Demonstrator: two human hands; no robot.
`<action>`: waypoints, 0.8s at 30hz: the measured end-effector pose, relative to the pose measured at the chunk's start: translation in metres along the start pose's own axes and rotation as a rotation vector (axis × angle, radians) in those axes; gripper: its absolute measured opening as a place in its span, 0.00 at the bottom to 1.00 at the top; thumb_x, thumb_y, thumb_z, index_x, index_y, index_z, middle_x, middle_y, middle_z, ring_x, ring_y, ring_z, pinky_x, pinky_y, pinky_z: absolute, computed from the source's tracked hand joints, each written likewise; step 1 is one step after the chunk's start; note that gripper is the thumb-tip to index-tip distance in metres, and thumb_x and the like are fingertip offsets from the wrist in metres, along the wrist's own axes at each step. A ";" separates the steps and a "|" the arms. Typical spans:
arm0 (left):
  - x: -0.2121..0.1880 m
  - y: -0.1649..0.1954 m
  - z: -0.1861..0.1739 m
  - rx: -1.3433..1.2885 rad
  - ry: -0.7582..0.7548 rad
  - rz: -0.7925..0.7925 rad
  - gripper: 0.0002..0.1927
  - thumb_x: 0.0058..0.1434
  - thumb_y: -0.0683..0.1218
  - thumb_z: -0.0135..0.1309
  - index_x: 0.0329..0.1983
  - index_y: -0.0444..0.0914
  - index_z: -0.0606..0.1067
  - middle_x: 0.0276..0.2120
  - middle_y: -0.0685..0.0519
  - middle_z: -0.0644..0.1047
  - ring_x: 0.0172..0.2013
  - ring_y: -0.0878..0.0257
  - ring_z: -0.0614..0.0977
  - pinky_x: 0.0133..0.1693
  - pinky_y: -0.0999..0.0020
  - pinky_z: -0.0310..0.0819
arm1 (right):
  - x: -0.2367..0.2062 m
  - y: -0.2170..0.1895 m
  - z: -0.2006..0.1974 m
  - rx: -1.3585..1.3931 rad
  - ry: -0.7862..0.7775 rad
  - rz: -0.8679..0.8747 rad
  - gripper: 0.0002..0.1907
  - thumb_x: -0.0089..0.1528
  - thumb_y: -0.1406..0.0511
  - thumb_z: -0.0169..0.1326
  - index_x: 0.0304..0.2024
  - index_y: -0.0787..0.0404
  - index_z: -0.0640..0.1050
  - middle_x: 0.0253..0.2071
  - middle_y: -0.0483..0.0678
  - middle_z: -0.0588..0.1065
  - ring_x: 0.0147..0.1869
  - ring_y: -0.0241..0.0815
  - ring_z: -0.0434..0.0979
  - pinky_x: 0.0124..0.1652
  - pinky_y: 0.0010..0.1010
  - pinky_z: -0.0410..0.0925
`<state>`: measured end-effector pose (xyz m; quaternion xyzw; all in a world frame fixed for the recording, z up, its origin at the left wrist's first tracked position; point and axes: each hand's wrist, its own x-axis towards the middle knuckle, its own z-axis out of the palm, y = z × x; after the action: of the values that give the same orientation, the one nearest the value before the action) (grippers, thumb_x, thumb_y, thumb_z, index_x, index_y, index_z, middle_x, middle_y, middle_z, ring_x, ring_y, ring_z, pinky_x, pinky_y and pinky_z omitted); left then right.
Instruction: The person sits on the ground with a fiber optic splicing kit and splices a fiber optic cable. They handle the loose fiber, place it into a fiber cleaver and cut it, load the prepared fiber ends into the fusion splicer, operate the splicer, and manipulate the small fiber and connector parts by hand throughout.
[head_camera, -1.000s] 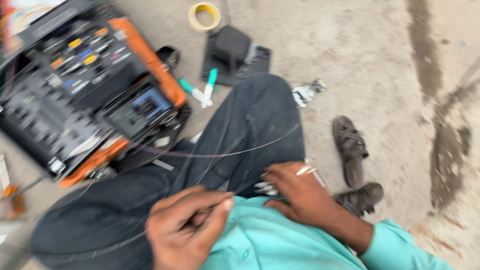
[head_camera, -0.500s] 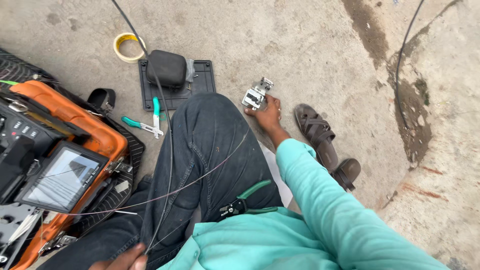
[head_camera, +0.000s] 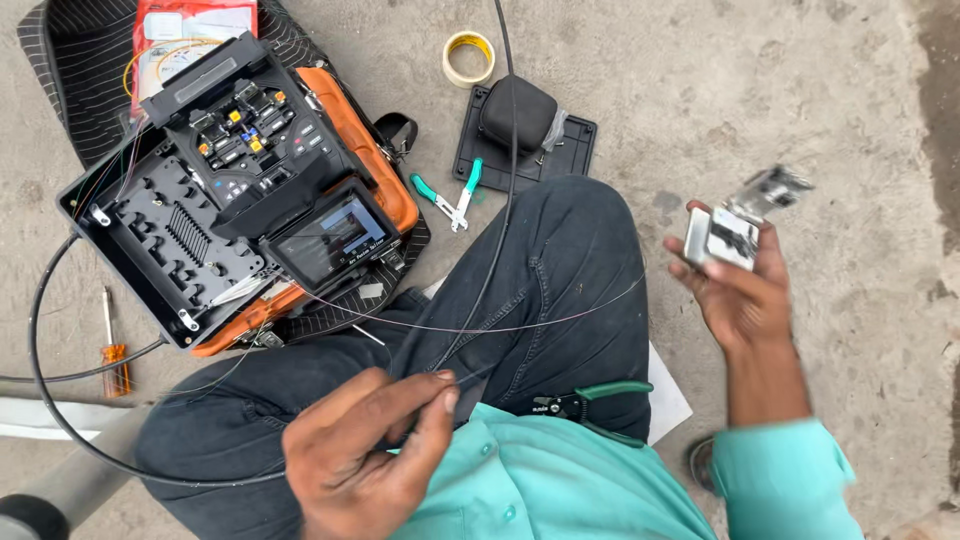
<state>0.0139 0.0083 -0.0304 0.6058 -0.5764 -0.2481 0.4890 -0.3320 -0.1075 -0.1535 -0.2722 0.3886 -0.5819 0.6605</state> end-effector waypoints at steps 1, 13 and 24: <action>-0.001 -0.002 0.001 -0.052 -0.006 0.006 0.10 0.49 0.35 0.67 0.35 0.35 0.83 0.15 0.58 0.69 0.16 0.76 0.67 0.20 0.78 0.56 | -0.010 -0.008 0.010 0.086 -0.096 0.003 0.38 0.57 0.75 0.54 0.70 0.56 0.64 0.69 0.66 0.69 0.62 0.67 0.78 0.52 0.51 0.76; -0.026 0.006 0.004 -0.329 -0.030 0.121 0.10 0.53 0.34 0.66 0.39 0.32 0.82 0.42 0.43 0.80 0.41 0.60 0.86 0.44 0.71 0.84 | -0.084 0.025 0.158 0.088 -0.459 0.336 0.36 0.62 0.69 0.53 0.71 0.64 0.56 0.63 0.66 0.68 0.57 0.52 0.76 0.46 0.39 0.75; -0.026 0.007 -0.017 -0.082 -0.028 0.151 0.11 0.52 0.36 0.67 0.39 0.34 0.83 0.50 0.41 0.77 0.50 0.54 0.84 0.51 0.65 0.86 | -0.095 0.008 0.192 -0.113 -0.640 0.363 0.37 0.60 0.73 0.54 0.69 0.66 0.54 0.69 0.59 0.64 0.71 0.46 0.69 0.66 0.41 0.68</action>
<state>0.0204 0.0386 -0.0244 0.5368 -0.6165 -0.2424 0.5225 -0.1702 -0.0309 -0.0356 -0.4031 0.2357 -0.3182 0.8251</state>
